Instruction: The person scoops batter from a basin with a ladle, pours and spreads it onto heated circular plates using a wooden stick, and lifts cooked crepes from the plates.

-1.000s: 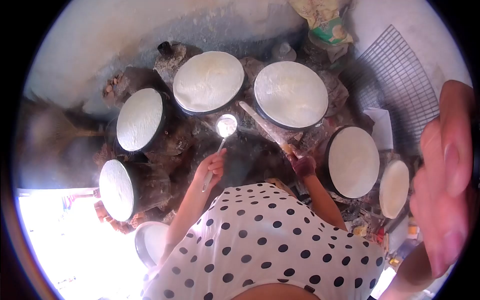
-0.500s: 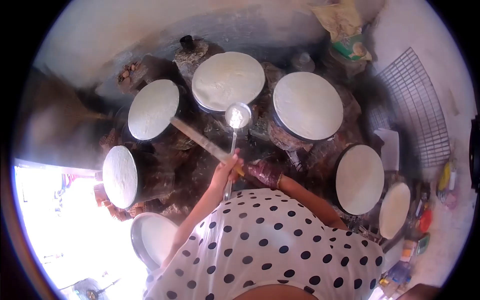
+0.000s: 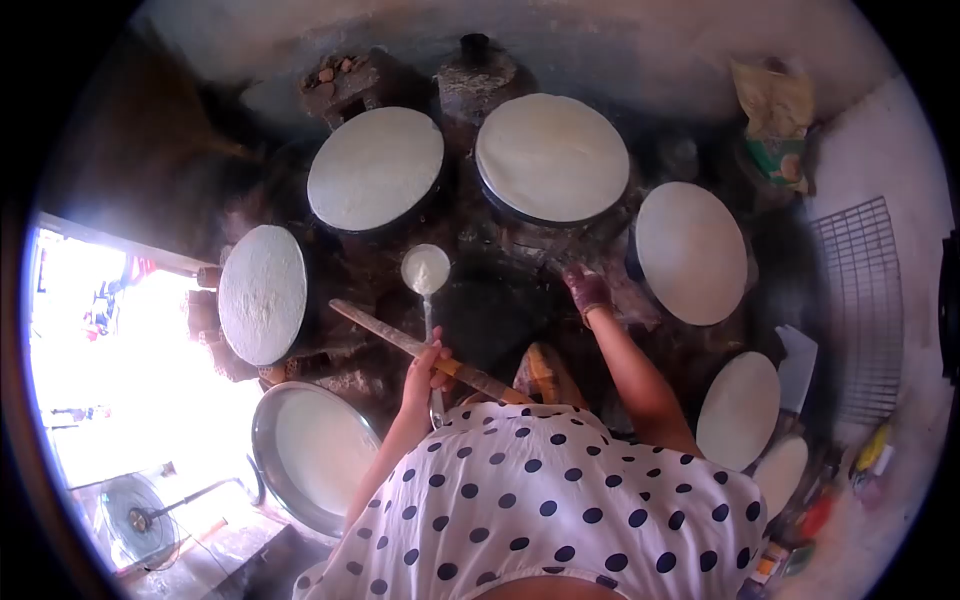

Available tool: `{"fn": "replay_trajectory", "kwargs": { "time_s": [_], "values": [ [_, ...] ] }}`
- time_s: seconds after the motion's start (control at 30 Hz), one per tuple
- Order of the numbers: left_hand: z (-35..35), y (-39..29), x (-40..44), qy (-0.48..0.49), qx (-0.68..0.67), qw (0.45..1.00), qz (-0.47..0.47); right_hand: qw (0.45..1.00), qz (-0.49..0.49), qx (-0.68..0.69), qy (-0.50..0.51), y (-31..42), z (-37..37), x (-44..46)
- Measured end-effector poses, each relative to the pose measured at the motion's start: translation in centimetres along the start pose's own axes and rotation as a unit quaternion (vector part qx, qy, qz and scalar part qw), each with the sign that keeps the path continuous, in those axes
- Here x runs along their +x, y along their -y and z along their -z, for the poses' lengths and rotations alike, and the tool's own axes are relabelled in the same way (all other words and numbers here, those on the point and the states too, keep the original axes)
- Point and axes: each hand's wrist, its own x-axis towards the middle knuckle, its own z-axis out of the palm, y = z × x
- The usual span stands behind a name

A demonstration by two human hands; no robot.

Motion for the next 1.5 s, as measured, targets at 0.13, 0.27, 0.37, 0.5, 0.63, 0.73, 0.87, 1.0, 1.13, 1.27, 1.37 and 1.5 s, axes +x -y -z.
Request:
{"fn": "replay_trajectory", "kwargs": {
  "time_s": [0.13,0.27,0.37,0.5,0.63,0.73,0.87,1.0,1.13,1.27,1.37,1.5],
  "values": [
    [1.6,-2.0,0.4,-0.040,0.009,0.999,-0.022,0.914,0.197,-0.297,-0.191,10.1,-0.3,1.1],
    [0.6,-3.5,1.9,-0.055,-0.028,0.997,-0.040,0.900,0.250,-0.321,-0.155,19.6,-1.5,7.2],
    [-1.4,-3.4,1.6,-0.090,-0.061,0.993,-0.054,0.906,0.258,-0.294,-0.160,22.9,-2.3,11.0],
    [-2.9,-2.9,2.3,-0.082,-0.080,0.991,-0.070,0.900,0.232,-0.341,-0.139,23.0,-2.1,13.8],
    [-4.2,-2.8,3.8,-0.059,-0.062,0.994,-0.068,0.909,0.186,-0.323,-0.186,22.5,1.7,16.0],
    [-5.3,-3.9,4.9,-0.042,-0.024,0.998,-0.032,0.955,0.001,-0.006,-0.298,21.7,9.6,16.7],
    [-4.8,-4.0,6.7,0.029,0.065,0.997,-0.002,0.850,0.077,0.248,-0.459,16.1,24.6,11.3],
    [-1.9,-3.4,7.3,0.073,0.137,0.987,0.051,0.733,-0.004,0.317,-0.602,6.5,32.4,-3.7],
    [-0.6,-2.3,7.3,0.103,0.165,0.975,0.108,0.573,-0.027,0.456,-0.681,-6.1,35.0,-18.1],
    [2.6,-0.4,7.2,0.161,0.169,0.960,0.153,0.505,-0.079,0.423,-0.748,-14.1,32.5,-30.1],
    [1.9,1.3,6.3,0.191,0.164,0.950,0.182,0.464,-0.131,0.405,-0.777,-20.3,31.6,-38.4],
    [-11.6,10.2,-3.4,0.159,0.207,0.950,0.172,0.466,-0.272,0.406,-0.738,-35.6,35.6,-44.0]
  ]
}}
